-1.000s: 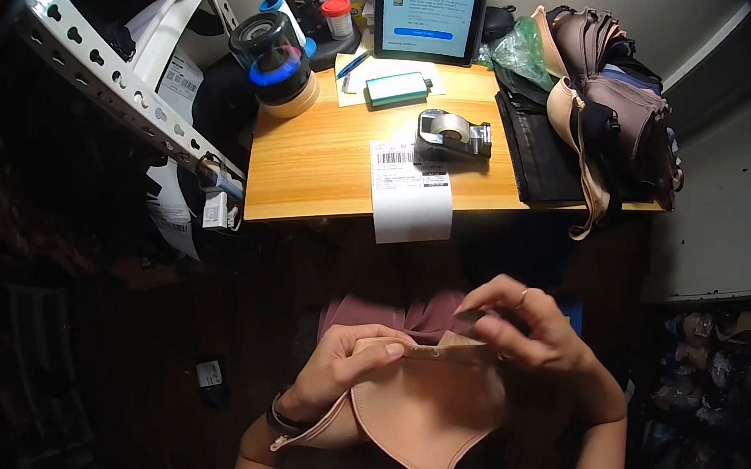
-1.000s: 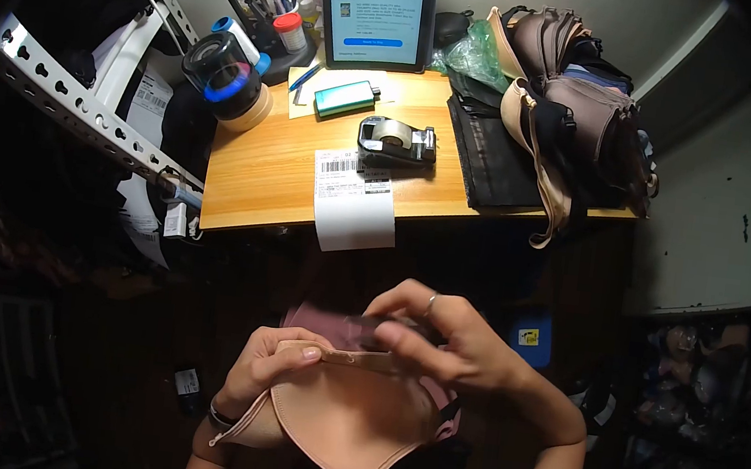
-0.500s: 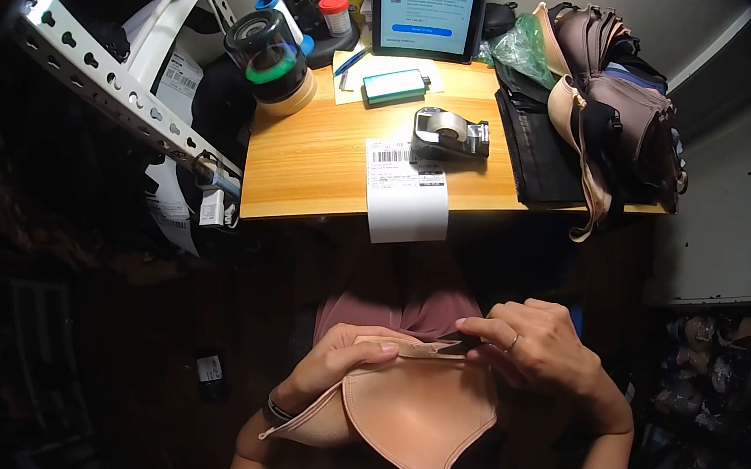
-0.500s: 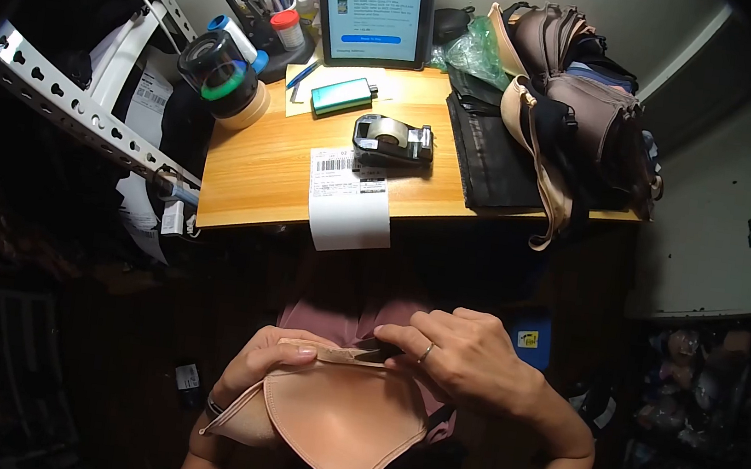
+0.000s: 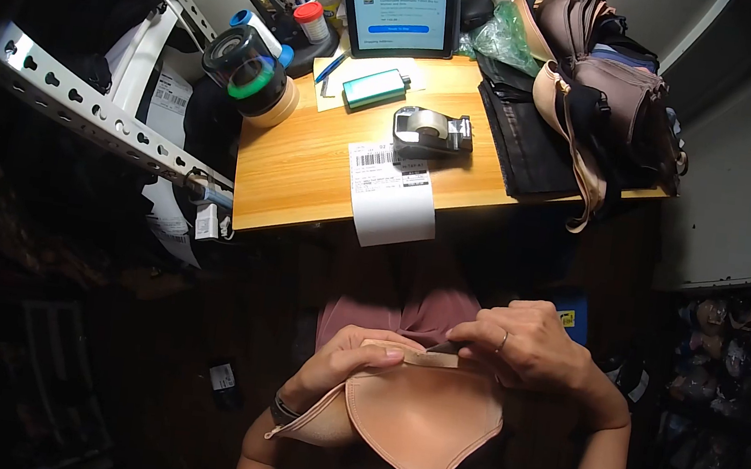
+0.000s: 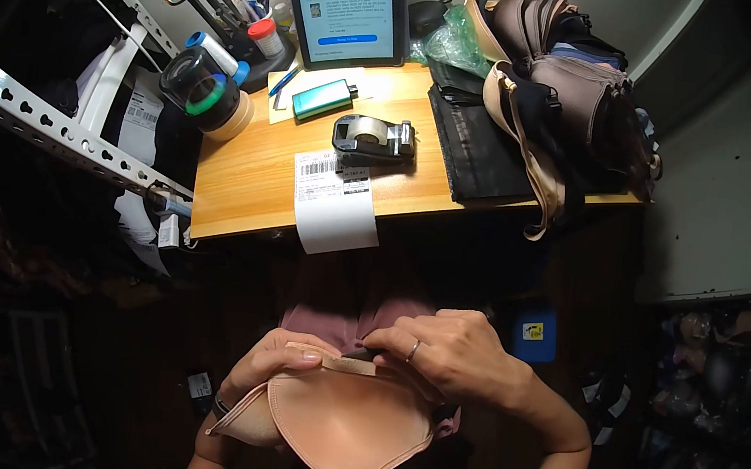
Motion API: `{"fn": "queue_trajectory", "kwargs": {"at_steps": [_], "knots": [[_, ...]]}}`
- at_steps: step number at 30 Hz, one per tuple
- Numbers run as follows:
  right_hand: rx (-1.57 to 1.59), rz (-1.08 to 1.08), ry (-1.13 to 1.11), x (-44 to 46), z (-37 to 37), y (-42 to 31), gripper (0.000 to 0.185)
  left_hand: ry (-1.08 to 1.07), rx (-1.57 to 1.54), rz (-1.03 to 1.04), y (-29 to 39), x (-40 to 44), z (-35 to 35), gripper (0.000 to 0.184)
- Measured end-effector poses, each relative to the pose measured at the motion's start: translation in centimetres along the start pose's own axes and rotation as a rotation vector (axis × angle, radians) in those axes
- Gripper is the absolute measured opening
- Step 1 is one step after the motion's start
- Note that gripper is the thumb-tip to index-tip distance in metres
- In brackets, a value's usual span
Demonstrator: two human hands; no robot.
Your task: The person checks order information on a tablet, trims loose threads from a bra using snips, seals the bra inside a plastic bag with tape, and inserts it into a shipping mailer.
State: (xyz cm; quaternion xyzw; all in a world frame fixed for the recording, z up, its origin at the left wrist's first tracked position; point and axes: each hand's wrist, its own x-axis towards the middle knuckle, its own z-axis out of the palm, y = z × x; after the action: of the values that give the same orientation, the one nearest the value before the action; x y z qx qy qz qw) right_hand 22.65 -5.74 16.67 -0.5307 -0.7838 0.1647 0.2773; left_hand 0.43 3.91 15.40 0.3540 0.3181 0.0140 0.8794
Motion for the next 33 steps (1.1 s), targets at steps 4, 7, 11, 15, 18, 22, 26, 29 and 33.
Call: {"fn": "queue_trajectory", "kwargs": {"at_steps": [4, 7, 11, 15, 18, 22, 26, 29, 33], "knots": [[0.150, 0.201, -0.002, -0.2, -0.1, 0.0, 0.028, 0.004, -0.015, 0.018, 0.3, -0.3, 0.3, 0.034], [0.448, 0.205, 0.023, 0.4, -0.1, 0.7, 0.040, 0.043, -0.060, 0.052, 0.1, -0.5, -0.3, 0.033], [0.933, 0.331, -0.233, -0.3, -0.1, 1.4, 0.036, -0.125, -0.138, 0.036, 0.2, -1.1, -1.5, 0.031], [0.786, 0.337, -0.282, 0.0, -2.1, 3.0, 0.015, -0.188, 0.497, 0.092, -0.7, -0.4, -3.4, 0.036], [0.822, 0.545, -0.181, 0.0, -1.2, 4.0, 0.018, -0.297, 0.710, -0.179, -2.4, 1.1, -8.6, 0.037], [1.087, 0.889, -0.062, -1.1, -0.6, 5.7, 0.019, -0.273, 0.491, -0.216, -2.7, -0.8, -10.8, 0.036], [1.309, 0.963, -0.030, -1.7, 1.4, 6.7, 0.018, -0.210, 0.449, -0.209, -1.7, -1.4, -11.2, 0.034], [1.344, 1.006, -0.060, -2.4, 2.2, 7.6, 0.018, -0.211, 0.483, -0.247, -2.1, -0.9, -12.3, 0.037], [1.181, 0.964, -0.025, -2.6, 1.9, 7.3, 0.019, -0.030, 0.917, -0.036, -1.9, -0.7, -14.0, 0.027]]}}
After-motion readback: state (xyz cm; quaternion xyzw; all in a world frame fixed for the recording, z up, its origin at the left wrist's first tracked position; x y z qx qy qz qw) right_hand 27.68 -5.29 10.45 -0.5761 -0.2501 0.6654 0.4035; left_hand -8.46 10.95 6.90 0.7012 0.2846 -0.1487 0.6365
